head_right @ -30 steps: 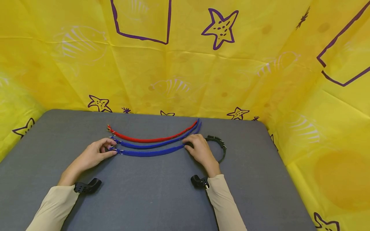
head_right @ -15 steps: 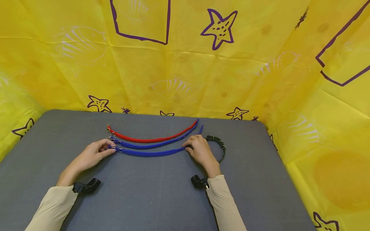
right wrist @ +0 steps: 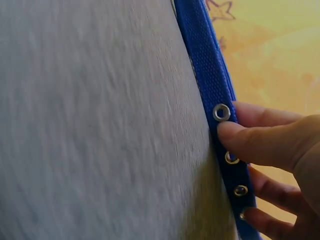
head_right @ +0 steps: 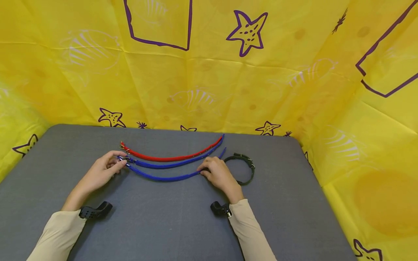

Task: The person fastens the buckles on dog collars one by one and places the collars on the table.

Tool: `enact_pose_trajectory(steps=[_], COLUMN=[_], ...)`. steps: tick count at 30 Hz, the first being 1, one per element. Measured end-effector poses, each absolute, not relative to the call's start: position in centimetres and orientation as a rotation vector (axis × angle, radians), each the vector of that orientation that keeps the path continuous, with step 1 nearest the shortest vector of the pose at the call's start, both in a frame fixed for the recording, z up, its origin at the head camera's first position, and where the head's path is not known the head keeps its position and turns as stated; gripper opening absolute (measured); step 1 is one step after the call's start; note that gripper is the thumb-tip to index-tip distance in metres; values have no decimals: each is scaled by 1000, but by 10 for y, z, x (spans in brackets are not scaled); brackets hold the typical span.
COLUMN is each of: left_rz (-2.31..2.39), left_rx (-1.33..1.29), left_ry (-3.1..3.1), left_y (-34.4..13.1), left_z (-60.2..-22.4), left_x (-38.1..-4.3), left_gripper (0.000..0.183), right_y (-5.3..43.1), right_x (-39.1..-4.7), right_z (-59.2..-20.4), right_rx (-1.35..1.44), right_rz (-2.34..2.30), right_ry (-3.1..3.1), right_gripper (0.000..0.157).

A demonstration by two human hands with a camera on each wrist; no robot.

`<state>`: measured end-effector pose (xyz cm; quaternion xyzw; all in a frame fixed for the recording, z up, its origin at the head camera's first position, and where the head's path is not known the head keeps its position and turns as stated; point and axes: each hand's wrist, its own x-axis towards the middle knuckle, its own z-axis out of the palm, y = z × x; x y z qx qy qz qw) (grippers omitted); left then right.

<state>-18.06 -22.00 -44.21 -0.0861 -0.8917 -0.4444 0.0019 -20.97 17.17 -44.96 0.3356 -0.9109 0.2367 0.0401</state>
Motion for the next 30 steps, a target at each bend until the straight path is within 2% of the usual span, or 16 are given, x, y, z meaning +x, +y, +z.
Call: enact_pose_trajectory(steps=[9, 25, 30], left_rz=[-1291, -1298, -1285], left_rx=[-129, -15, -7], left_ry=[-2611, -2481, -2467], left_y=[-219, -219, -219], left_z=[-440, -440, -440], left_x=[-180, -181, -180], left_gripper=[37, 36, 36], right_y=[160, 187, 190], right_x=[-204, -208, -208], right_z=[-444, -442, -438], right_rx=[1131, 708, 639], right_rz=[803, 554, 561], right_ry=[-2879, -2865, -2829], right_gripper=[10, 8, 13])
